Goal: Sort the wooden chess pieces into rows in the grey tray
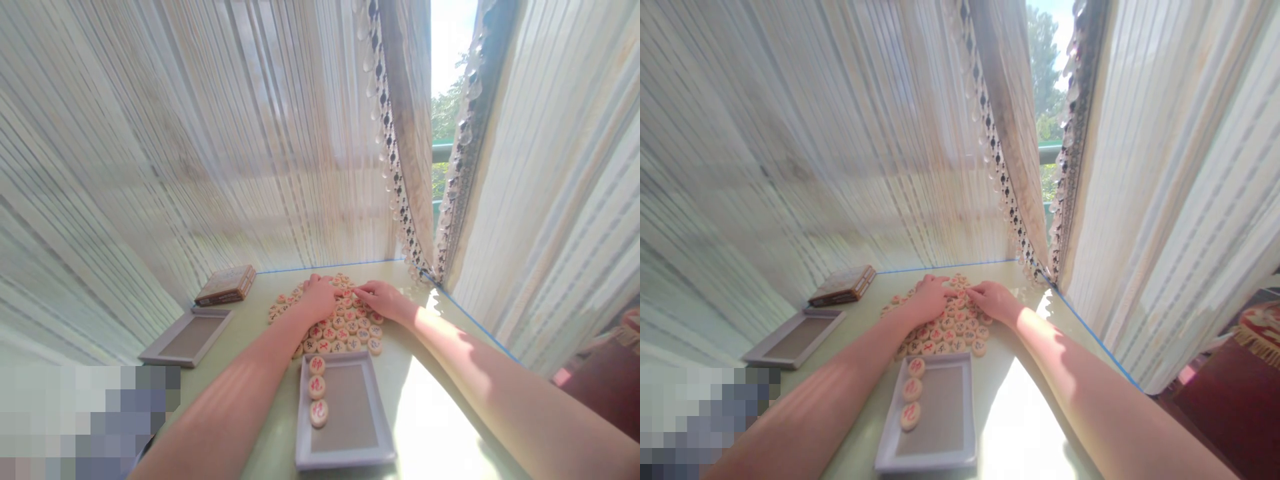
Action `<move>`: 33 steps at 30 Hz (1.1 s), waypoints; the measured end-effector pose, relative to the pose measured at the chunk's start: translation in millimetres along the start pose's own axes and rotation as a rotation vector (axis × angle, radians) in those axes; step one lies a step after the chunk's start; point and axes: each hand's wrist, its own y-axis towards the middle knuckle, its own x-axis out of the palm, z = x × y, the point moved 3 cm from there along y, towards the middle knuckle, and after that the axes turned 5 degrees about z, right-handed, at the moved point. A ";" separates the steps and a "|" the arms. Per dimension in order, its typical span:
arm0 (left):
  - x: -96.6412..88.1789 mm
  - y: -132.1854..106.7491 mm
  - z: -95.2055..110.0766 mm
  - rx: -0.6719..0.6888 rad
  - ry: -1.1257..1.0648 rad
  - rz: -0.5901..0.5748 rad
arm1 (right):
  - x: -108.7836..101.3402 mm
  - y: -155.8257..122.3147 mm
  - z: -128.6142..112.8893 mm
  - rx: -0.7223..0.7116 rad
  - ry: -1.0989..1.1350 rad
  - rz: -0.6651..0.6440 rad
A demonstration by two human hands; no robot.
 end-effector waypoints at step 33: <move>7.5 -1.2 -14.7 -0.249 0.041 0.040 | 2.6 -1.6 8.1 -0.186 -0.089 0.264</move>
